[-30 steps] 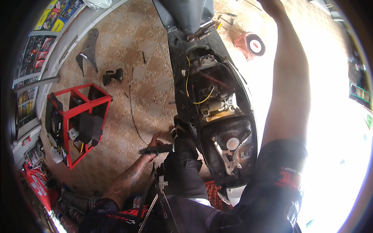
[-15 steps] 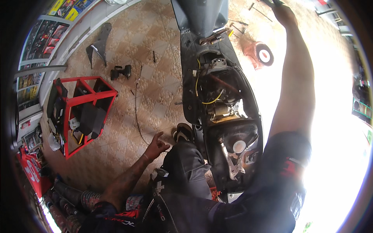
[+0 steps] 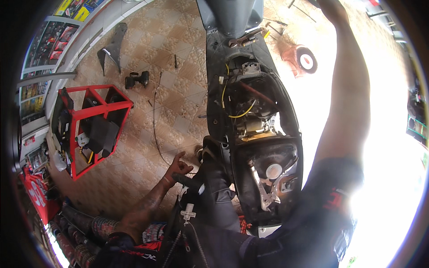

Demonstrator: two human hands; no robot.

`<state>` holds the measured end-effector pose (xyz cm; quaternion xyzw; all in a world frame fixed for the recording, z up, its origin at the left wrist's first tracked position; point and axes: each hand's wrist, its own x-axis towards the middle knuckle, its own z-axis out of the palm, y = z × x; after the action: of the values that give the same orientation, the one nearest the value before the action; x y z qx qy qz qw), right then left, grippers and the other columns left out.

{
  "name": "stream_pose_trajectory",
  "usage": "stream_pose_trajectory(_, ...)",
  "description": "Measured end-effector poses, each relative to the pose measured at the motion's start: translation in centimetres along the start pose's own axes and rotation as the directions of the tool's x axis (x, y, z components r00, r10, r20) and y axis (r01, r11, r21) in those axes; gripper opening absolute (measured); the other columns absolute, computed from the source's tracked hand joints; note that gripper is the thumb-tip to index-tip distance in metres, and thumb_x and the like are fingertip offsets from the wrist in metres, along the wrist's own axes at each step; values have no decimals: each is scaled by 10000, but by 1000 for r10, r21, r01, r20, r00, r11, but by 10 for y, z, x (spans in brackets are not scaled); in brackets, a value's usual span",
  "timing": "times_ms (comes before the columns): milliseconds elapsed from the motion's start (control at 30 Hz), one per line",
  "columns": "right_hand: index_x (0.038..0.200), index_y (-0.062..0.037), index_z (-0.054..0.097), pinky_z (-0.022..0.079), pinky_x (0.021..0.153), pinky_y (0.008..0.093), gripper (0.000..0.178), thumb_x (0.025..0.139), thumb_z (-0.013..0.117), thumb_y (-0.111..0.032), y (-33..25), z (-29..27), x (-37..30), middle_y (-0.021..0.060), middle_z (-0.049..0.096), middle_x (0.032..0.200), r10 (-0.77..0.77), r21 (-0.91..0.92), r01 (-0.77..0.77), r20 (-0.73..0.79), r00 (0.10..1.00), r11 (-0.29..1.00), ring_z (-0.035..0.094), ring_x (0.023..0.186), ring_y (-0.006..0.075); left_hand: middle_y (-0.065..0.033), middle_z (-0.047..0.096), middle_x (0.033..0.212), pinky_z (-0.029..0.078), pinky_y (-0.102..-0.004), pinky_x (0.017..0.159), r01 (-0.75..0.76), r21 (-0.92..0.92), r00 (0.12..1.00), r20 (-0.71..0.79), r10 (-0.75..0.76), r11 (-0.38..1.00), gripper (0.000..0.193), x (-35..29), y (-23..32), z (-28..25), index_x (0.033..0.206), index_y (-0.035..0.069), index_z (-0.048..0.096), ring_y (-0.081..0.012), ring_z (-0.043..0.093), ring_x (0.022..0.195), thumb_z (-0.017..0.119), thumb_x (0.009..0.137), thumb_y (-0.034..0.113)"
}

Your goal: The person kneels beside a scooter with its seat removed and uses a screwdriver to work on the internal components under the seat. They then use a small stick to probe the area and continue adjusting parts with their hands.

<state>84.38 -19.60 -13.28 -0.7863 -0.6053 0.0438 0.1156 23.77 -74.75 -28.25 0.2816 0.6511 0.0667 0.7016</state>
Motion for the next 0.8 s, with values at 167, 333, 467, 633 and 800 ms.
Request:
stream_pose_trajectory(167, 1071, -34, 672, 458, 773, 419, 428, 889, 576, -410, -3, -2, 3, 169, 661, 959, -75, 36, 78, -78, 994, 996, 617, 893, 296, -212, 560, 1265, 501, -366, 944, -36, 104, 999, -25, 39, 994, 939, 13, -4, -1, 1530, 69, 242, -235, 595, 1104, 814, 814, 273)
stream_pose_trajectory(333, 908, -24, 687, 408, 557, 370, 321, 896, 651, -343, -22, -12, -8, 96, 588, 726, 90, 268, -89, 8, 996, 959, 537, 623, 220, -66, 569, 950, 480, -305, 841, -108, 50, 994, 13, 107, 993, 894, 18, -20, 4, 1528, 75, 246, -141, 566, 897, 803, 848, 236)
stream_pose_trajectory(467, 778, -16, 698, 367, 384, 330, 300, 901, 710, -290, -44, -19, -24, 38, 530, 540, 151, 345, -152, 29, 988, 926, 474, 407, 159, -3, 581, 783, 484, -278, 764, -181, 67, 983, 38, 178, 981, 875, 22, -22, 3, 1529, 80, 243, -94, 565, 764, 798, 864, 203)
stream_pose_trajectory(633, 793, -28, 711, 376, 388, 337, 347, 912, 708, -354, -55, -26, -44, 35, 523, 536, 133, 251, -143, 55, 990, 958, 488, 414, 170, -19, 597, 786, 508, -282, 732, -208, 37, 976, 70, 205, 977, 872, 19, -23, 0, 1529, 76, 241, -99, 595, 739, 796, 867, 197)
stream_pose_trajectory(800, 902, -19, 736, 526, 612, 449, 377, 903, 675, -390, -51, -15, -42, 182, 677, 695, -79, -58, 67, -245, 966, 996, 682, 665, 344, -54, 578, 963, 512, -297, 782, -223, 21, 973, 60, 222, 975, 874, 22, -26, -5, 1516, 59, 256, -132, 592, 857, 804, 854, 224)
